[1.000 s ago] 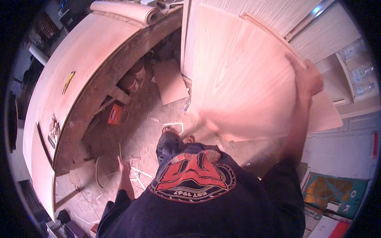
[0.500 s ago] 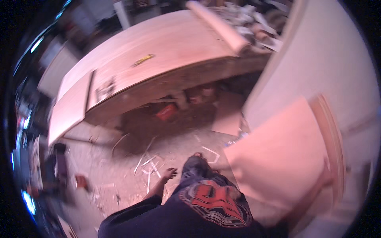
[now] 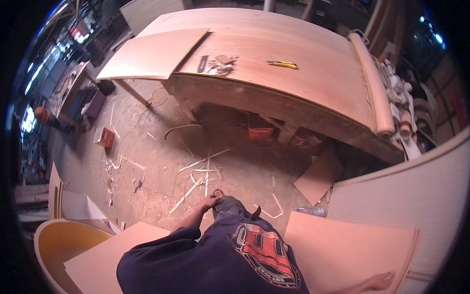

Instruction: The person wipes the surface of a large wooden board with a cloth, then uses a utility knife to trim excess material along the edges of several wooden boards.

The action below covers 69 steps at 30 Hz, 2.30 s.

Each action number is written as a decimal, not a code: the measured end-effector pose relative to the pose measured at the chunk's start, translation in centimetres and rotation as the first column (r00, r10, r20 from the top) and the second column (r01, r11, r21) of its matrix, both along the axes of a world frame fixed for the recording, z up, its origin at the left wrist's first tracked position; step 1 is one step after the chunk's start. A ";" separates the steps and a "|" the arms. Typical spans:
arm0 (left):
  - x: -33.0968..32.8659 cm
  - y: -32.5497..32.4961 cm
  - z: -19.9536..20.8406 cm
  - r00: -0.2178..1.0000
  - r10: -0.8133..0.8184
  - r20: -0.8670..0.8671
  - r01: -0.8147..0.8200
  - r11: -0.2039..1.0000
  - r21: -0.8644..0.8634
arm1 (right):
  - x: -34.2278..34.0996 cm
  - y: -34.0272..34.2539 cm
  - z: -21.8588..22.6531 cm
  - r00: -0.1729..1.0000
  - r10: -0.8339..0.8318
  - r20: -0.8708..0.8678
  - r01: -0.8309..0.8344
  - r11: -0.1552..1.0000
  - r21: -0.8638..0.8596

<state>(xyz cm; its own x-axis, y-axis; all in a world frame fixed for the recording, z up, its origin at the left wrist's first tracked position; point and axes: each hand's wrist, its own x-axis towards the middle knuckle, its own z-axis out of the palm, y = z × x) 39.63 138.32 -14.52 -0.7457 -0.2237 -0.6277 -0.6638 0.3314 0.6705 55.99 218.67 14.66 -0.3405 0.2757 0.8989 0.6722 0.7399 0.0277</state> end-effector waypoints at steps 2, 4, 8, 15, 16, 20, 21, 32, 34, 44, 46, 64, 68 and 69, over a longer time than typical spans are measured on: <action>2.8 -3.4 -3.1 0.970 0.188 0.157 -0.199 0.978 0.058 | -9.2 -4.7 -6.4 0.971 0.166 -0.171 -0.176 0.983 -0.046; 5.3 -7.7 -4.8 0.905 0.366 0.215 -0.403 0.900 0.166 | -18.6 -15.2 -12.0 0.930 0.263 -0.258 -0.360 0.796 -0.486; 3.7 -14.2 -4.1 0.900 0.376 0.221 -0.393 0.919 0.039 | -35.2 -37.4 -16.7 0.774 0.618 -0.141 -0.512 0.479 -0.712; 4.1 -30.0 -0.9 0.618 0.752 0.231 -0.782 0.556 0.283 | -56.0 -77.1 -14.1 0.124 0.944 -0.306 -0.464 -0.217 -0.859; 2.3 -30.5 0.5 0.561 0.807 0.186 -0.816 0.501 0.289 | -58.9 -79.8 -13.5 0.096 0.949 -0.301 -0.451 -0.228 -0.863; 0.8 -34.6 2.3 0.401 0.910 0.109 -0.885 0.354 0.301 | -69.8 -89.6 -12.4 0.069 0.972 -0.226 -0.420 -0.177 -0.890; 1.3 -35.6 1.8 0.385 0.917 0.104 -0.890 0.339 0.306 | -72.6 -91.3 -13.0 0.072 0.987 -0.146 -0.451 -0.098 -0.887; 11.5 -28.0 0.8 -0.027 0.917 0.398 -0.999 -0.033 0.009 | -76.6 -99.5 -14.0 0.275 0.833 0.480 -0.228 0.542 -0.809; 11.1 -25.8 1.3 -0.014 0.882 0.472 -0.999 -0.028 0.023 | -77.4 -99.8 -10.8 0.244 0.830 0.502 -0.090 0.535 -0.840; 1.3 -43.9 -7.3 0.138 0.766 0.628 -0.985 0.040 0.168 | -80.2 -98.9 -12.0 0.420 0.634 0.649 0.138 0.662 -0.736; 6.9 -55.5 -10.4 0.210 0.857 0.471 -0.968 0.250 -0.023 | -80.5 -99.8 -17.4 0.452 0.745 0.492 0.213 0.445 -0.870; -45.2 -112.0 11.6 0.148 0.967 -0.209 -0.840 0.235 0.490 | -82.2 -128.4 -9.3 0.508 0.719 0.475 -0.062 0.580 -0.812; -45.2 -114.5 10.4 0.116 0.968 -0.222 -0.848 0.213 0.486 | -82.5 -134.1 -10.2 0.530 0.642 0.554 0.020 0.643 -0.765; -45.8 -114.6 10.9 0.133 0.965 -0.225 -0.896 0.214 0.388 | -82.7 -135.1 -10.4 0.538 0.632 0.557 0.030 0.646 -0.763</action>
<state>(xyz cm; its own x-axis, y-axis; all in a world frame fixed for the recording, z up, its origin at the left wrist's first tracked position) -6.16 23.74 -3.63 -0.1642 -0.8618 -0.4800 -0.1024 -0.4690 0.8772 -26.74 83.60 4.24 -0.9321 0.3470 -0.1043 0.3608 0.9149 -0.1808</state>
